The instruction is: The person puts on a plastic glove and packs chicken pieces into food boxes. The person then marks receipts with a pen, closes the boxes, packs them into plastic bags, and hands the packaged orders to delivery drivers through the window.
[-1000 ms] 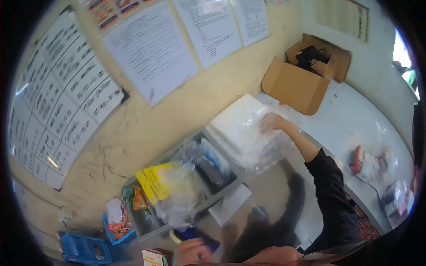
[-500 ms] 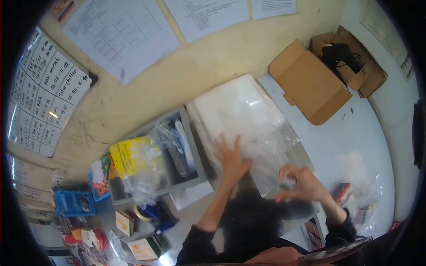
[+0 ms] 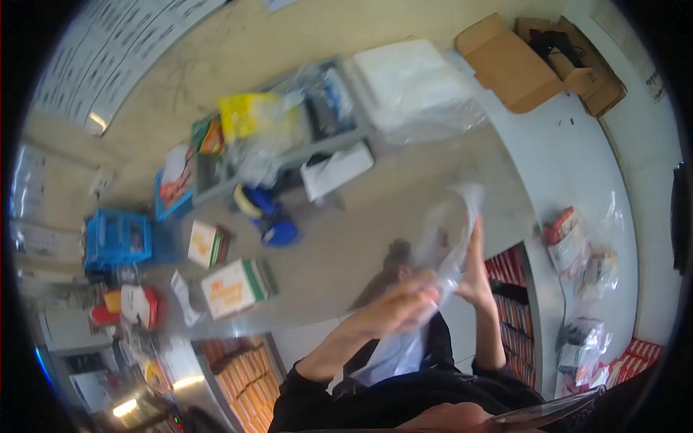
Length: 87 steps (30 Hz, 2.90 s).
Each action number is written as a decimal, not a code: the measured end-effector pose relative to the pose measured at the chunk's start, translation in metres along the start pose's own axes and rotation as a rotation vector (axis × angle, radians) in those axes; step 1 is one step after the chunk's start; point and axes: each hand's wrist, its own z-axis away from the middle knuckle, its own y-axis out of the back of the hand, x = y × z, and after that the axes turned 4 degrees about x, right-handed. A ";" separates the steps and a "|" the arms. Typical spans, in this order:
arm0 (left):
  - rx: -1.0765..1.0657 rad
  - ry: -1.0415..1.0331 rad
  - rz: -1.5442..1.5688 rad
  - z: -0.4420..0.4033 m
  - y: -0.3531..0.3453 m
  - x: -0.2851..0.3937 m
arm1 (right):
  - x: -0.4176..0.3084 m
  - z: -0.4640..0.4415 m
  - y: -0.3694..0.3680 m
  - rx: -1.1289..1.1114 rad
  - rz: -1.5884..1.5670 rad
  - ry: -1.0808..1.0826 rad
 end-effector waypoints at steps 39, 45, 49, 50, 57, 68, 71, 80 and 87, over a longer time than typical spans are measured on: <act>2.366 -0.165 -0.647 0.425 0.161 -0.294 | -0.135 0.146 -0.426 -1.035 0.101 1.194; 1.290 0.430 -0.758 0.261 0.213 -0.457 | -0.128 0.110 -0.379 -1.682 0.490 0.531; 1.204 -0.249 -0.314 0.241 0.277 -0.253 | -0.113 0.001 -0.425 -1.041 0.586 0.398; 1.153 -0.357 -0.187 0.214 0.303 -0.233 | -0.087 -0.027 -0.447 -0.907 0.487 0.457; 1.296 -0.368 -0.508 0.158 0.300 -0.191 | -0.081 -0.023 -0.443 -1.182 0.508 -0.177; 1.477 -0.470 -0.736 0.335 0.118 -0.203 | -0.142 0.140 -0.344 -2.000 0.651 -0.789; 1.422 -0.389 -0.720 0.360 0.066 -0.253 | -0.112 0.178 -0.350 -1.504 -0.356 -1.274; 0.986 -0.844 -0.467 0.357 0.115 -0.291 | -0.162 0.191 -0.403 -0.906 -1.011 -1.034; 0.935 -0.675 0.091 0.307 0.265 -0.153 | -0.097 0.149 -0.352 -0.970 -0.762 -0.995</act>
